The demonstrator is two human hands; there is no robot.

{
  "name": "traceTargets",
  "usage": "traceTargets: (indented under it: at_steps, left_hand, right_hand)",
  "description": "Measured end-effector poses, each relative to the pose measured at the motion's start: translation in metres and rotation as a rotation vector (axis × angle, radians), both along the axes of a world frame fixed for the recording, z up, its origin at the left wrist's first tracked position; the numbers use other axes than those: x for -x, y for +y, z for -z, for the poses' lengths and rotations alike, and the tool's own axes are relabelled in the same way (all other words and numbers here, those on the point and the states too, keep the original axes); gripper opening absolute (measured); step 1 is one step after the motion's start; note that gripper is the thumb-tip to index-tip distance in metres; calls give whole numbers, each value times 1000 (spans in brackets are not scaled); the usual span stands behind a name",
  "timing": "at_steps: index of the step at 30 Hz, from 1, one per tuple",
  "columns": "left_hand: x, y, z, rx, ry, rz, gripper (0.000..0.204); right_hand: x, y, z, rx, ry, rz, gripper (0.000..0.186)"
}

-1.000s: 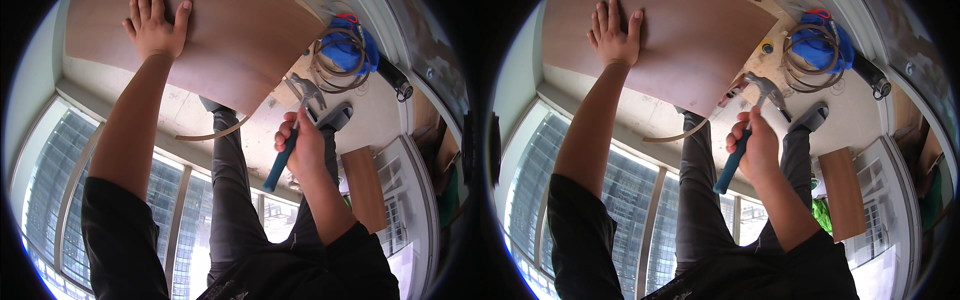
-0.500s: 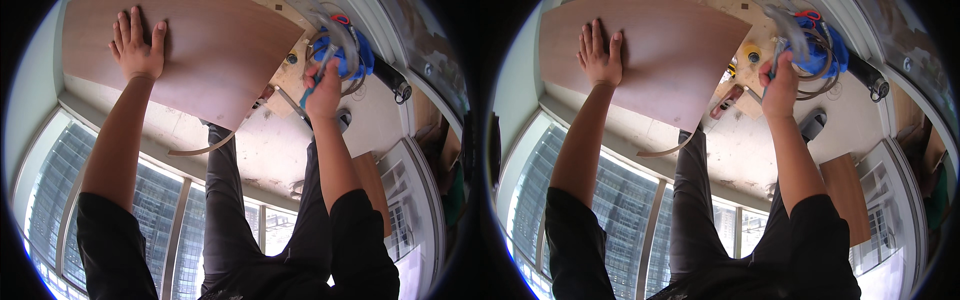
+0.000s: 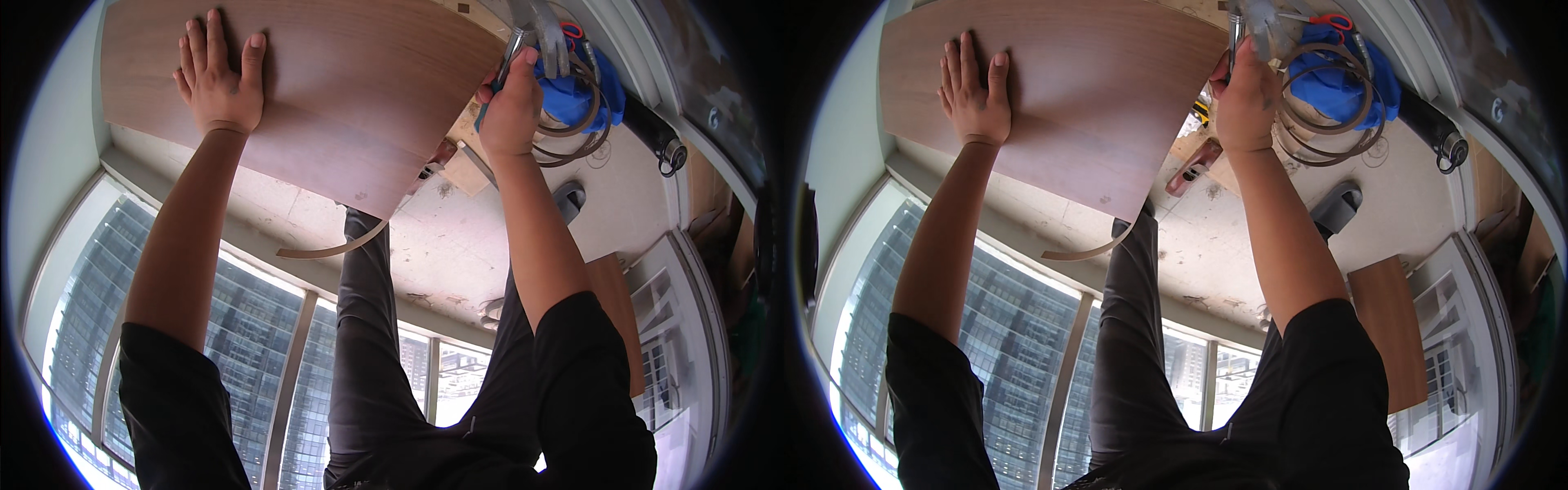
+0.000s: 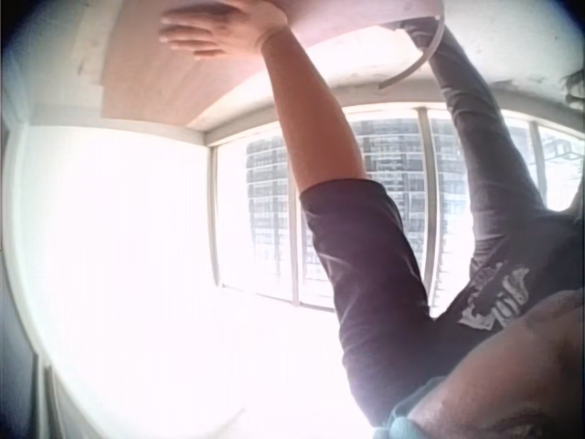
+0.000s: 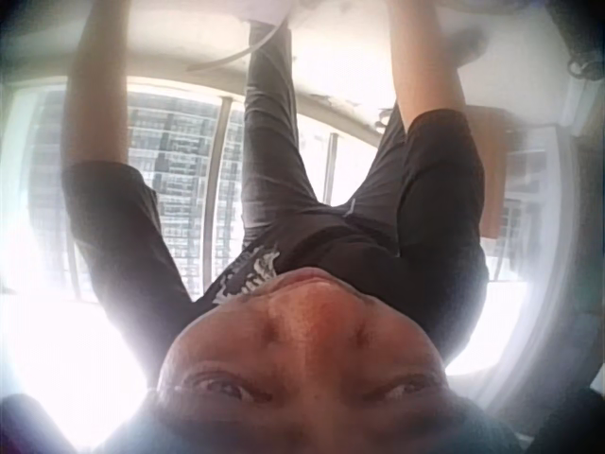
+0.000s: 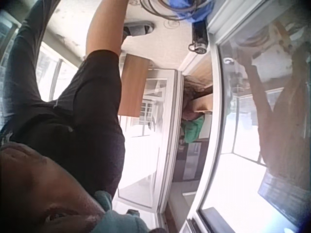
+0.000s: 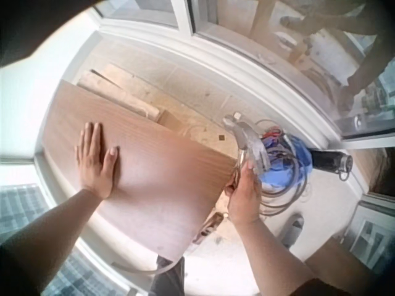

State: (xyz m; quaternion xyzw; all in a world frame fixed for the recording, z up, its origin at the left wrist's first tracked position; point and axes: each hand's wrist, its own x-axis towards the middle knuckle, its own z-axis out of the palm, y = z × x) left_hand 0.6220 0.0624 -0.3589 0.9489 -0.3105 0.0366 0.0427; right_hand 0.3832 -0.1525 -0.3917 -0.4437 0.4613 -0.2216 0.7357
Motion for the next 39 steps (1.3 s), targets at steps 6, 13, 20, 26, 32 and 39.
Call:
traceTargets:
  at_steps: [6,13,20,26,32,39]
  left_hand:
    - [2,-3,-3,8,24,9,77]
    - [1,-4,-4,20,16,6,78]
    - [4,-7,-3,31,25,7,78]
    - [4,-7,-1,31,22,10,79]
    - [1,0,-3,16,8,5,78]
    - [14,-12,-21,-78,64,-47,70]
  right_hand:
    - [3,0,4,-43,60,-3,62]
    - [7,0,1,81,104,-115,62]
    - [33,28,6,123,182,-242,58]
    - [68,52,16,259,50,-476,41]
    - [61,37,4,381,135,-492,39]
    - [18,-8,-6,171,158,-261,49]
